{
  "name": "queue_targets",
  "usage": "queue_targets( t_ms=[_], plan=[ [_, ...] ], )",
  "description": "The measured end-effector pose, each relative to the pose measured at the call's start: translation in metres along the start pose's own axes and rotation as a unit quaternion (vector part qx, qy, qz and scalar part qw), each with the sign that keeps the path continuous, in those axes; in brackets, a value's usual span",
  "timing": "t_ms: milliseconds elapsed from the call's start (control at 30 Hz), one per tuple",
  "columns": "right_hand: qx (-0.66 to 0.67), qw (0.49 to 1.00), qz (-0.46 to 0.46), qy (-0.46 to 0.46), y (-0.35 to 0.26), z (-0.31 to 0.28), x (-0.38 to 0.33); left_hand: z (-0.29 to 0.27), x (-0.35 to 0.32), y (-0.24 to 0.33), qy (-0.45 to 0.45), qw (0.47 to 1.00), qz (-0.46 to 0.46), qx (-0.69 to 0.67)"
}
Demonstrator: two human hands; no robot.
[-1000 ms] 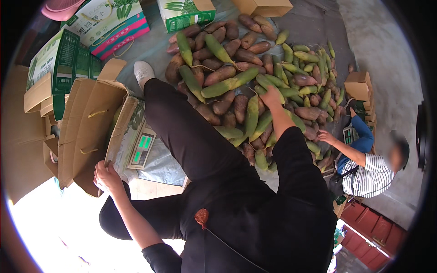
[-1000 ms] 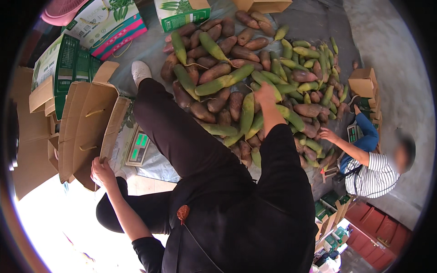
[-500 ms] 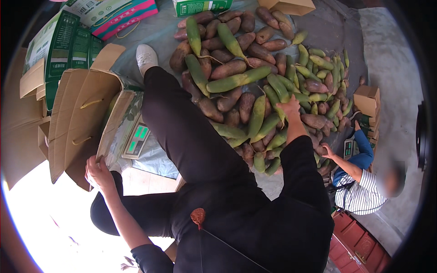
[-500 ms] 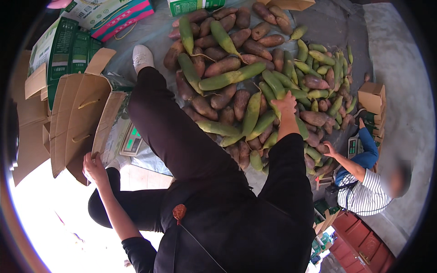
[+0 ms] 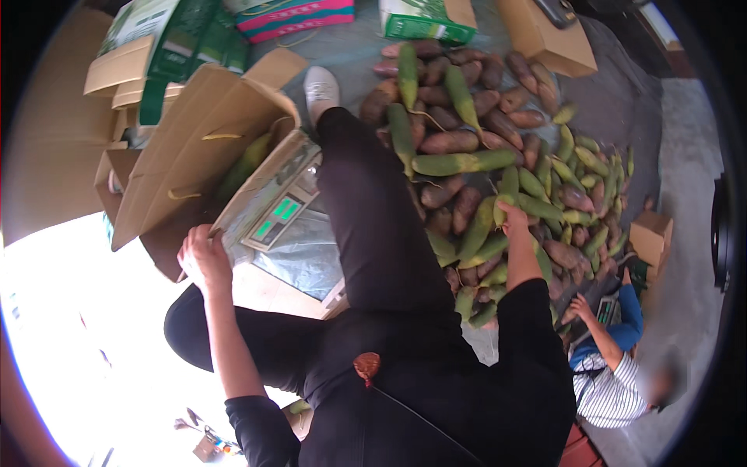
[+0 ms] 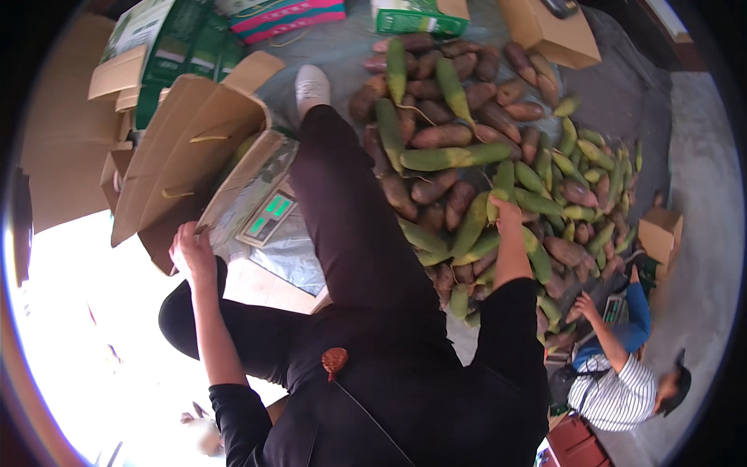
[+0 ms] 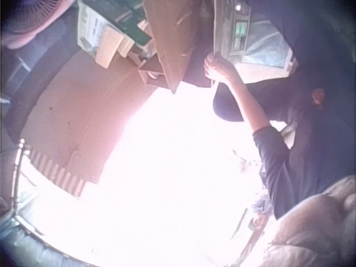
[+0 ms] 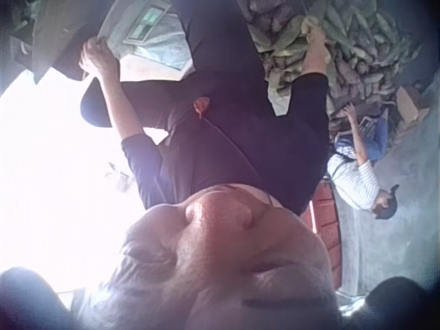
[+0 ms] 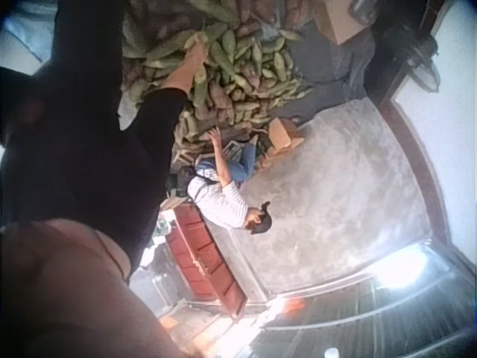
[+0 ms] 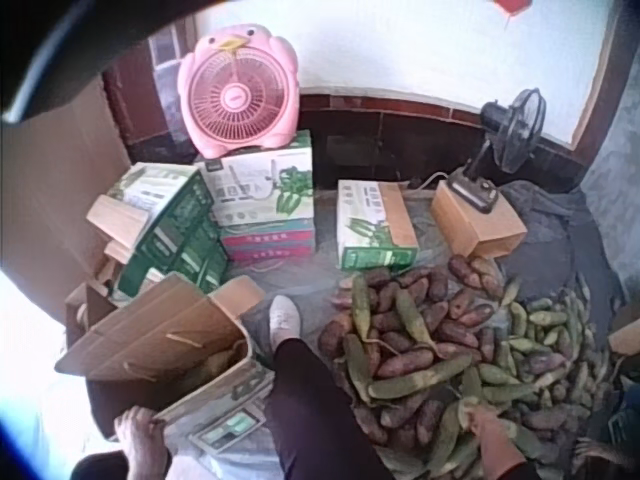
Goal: Sorting corn and weighing it in a cardboard box on an electronic scale.
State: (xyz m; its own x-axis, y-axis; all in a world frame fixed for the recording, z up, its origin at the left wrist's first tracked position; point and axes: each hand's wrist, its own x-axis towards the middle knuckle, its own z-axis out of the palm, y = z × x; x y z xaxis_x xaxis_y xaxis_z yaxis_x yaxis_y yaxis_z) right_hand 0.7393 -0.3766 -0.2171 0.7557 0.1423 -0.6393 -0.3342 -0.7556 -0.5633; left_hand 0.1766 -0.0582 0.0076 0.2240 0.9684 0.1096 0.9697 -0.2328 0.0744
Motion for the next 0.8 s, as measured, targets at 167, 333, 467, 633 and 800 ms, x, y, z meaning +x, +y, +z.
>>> queue_targets(
  t_ms=[167,333,467,633,800],
  plan=[
    [0.276,0.93,0.185,-0.156,-0.042,0.028,-0.052,-0.01,-0.005,-0.001,0.003,1.0,-0.017,0.012],
    [0.268,0.923,0.043,-0.271,-0.134,0.051,-0.153,-0.012,-0.004,-0.001,0.018,1.0,-0.015,0.003],
    [0.299,0.825,-0.123,-0.464,-0.219,0.073,-0.237,-0.012,-0.002,0.0,0.024,1.0,-0.012,0.008],
    [0.297,0.694,-0.136,-0.642,-0.28,0.133,-0.353,-0.014,-0.007,-0.007,0.017,0.999,-0.025,0.018],
    [0.278,0.701,-0.037,-0.655,-0.277,0.217,-0.413,-0.004,-0.003,-0.004,0.025,0.999,0.0,0.035]
  ],
)
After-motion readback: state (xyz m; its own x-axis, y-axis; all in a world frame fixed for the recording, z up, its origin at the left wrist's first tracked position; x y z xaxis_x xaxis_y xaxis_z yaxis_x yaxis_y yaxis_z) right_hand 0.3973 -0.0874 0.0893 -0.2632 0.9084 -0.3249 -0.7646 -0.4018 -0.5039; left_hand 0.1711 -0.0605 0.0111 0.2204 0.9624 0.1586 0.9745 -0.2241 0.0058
